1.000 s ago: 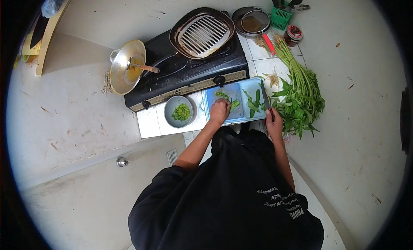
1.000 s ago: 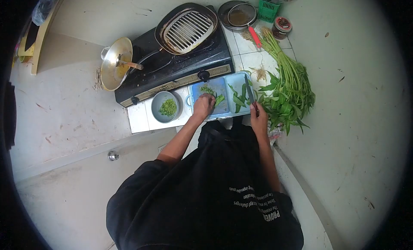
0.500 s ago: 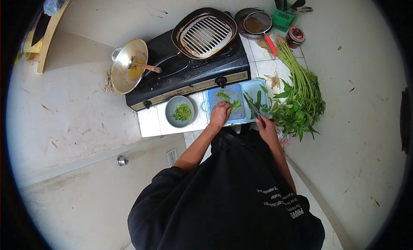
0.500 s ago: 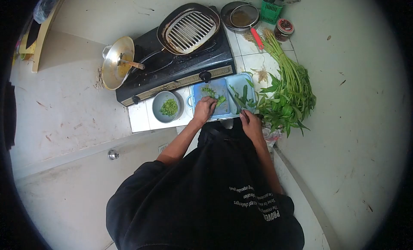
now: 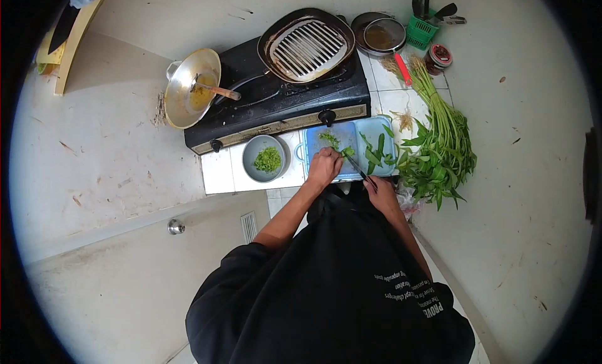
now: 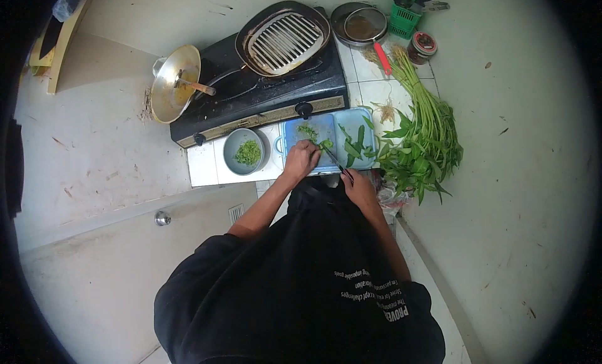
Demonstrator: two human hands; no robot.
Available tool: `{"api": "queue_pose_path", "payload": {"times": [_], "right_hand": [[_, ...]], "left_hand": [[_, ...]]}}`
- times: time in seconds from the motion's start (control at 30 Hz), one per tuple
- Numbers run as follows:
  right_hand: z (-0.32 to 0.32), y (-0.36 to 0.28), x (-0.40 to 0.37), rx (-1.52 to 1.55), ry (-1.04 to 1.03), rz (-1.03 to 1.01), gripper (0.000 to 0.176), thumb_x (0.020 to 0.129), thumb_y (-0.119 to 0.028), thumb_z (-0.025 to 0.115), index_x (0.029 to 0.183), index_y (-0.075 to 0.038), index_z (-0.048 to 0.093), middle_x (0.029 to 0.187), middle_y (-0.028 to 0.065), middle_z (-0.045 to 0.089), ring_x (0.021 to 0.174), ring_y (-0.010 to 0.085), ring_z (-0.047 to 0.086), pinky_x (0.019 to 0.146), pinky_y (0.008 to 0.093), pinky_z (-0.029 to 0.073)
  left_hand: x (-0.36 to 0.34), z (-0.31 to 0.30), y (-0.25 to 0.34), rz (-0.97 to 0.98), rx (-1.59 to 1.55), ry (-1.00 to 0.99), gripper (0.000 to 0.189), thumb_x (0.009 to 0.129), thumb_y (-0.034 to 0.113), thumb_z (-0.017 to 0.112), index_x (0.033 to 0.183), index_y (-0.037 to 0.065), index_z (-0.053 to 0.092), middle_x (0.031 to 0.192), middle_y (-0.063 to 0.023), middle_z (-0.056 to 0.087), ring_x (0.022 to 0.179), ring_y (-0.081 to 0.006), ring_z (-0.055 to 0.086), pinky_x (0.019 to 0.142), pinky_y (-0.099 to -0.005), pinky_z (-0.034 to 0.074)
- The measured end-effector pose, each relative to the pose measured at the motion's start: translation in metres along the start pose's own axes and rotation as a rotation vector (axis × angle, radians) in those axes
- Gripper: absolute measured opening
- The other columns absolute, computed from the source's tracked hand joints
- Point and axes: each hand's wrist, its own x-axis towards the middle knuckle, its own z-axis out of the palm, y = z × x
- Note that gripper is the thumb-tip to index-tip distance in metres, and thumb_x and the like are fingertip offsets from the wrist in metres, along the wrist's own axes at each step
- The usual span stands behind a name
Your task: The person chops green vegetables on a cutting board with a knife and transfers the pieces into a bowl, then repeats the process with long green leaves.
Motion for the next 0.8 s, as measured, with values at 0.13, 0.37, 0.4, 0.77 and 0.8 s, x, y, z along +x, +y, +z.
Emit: {"api": "queue_pose_path", "payload": {"times": [0.13, 0.37, 0.4, 0.77, 0.8], "right_hand": [[0.002, -0.003, 0.000, 0.036, 0.004, 0.038, 0.031, 0.101, -0.033, 0.061, 0.110, -0.004, 0.069, 0.097, 0.0258, 0.071, 0.093, 0.0469, 0.068, 0.080, 0.0520, 0.053], [-0.006, -0.019, 0.001, 0.072, -0.037, 0.105, 0.032, 0.101, -0.032, 0.061, 0.111, -0.002, 0.069, 0.098, 0.0245, 0.072, 0.093, 0.0457, 0.068, 0.080, 0.0495, 0.053], [-0.007, -0.022, 0.001, 0.107, -0.042, 0.110, 0.032, 0.101, -0.031, 0.061, 0.112, -0.002, 0.069, 0.098, 0.0242, 0.072, 0.093, 0.0452, 0.068, 0.080, 0.0486, 0.053], [-0.004, -0.018, 0.004, 0.016, -0.003, 0.032, 0.028, 0.100, -0.029, 0.062, 0.106, -0.002, 0.068, 0.096, 0.0245, 0.071, 0.092, 0.0462, 0.067, 0.077, 0.0504, 0.052], [-0.004, -0.020, 0.004, -0.002, 0.014, 0.012, 0.027, 0.100, -0.028, 0.062, 0.105, -0.002, 0.068, 0.094, 0.0244, 0.071, 0.091, 0.0469, 0.067, 0.076, 0.0514, 0.052]], "left_hand": [[-0.004, -0.005, 0.008, -0.006, 0.037, 0.020, 0.018, 0.091, 0.025, 0.071, 0.097, 0.008, 0.074, 0.101, -0.0086, 0.068, 0.104, -0.0296, 0.063, 0.088, -0.0448, 0.048], [-0.002, 0.000, 0.009, -0.043, 0.064, 0.021, 0.016, 0.091, 0.024, 0.071, 0.093, 0.008, 0.074, 0.099, -0.0077, 0.068, 0.099, -0.0291, 0.062, 0.083, -0.0445, 0.046], [-0.002, 0.002, 0.008, -0.056, 0.047, 0.045, 0.015, 0.091, 0.023, 0.071, 0.092, 0.008, 0.074, 0.097, -0.0073, 0.068, 0.098, -0.0290, 0.062, 0.082, -0.0444, 0.046], [0.008, 0.004, 0.009, -0.233, -0.036, 0.022, 0.012, 0.085, 0.015, 0.076, 0.095, 0.008, 0.074, 0.094, -0.0123, 0.074, 0.094, -0.0340, 0.066, 0.077, -0.0491, 0.051], [0.011, 0.004, 0.010, -0.299, -0.034, -0.017, 0.015, 0.084, 0.016, 0.077, 0.096, 0.008, 0.074, 0.095, -0.0119, 0.074, 0.094, -0.0340, 0.067, 0.078, -0.0495, 0.052]]}}
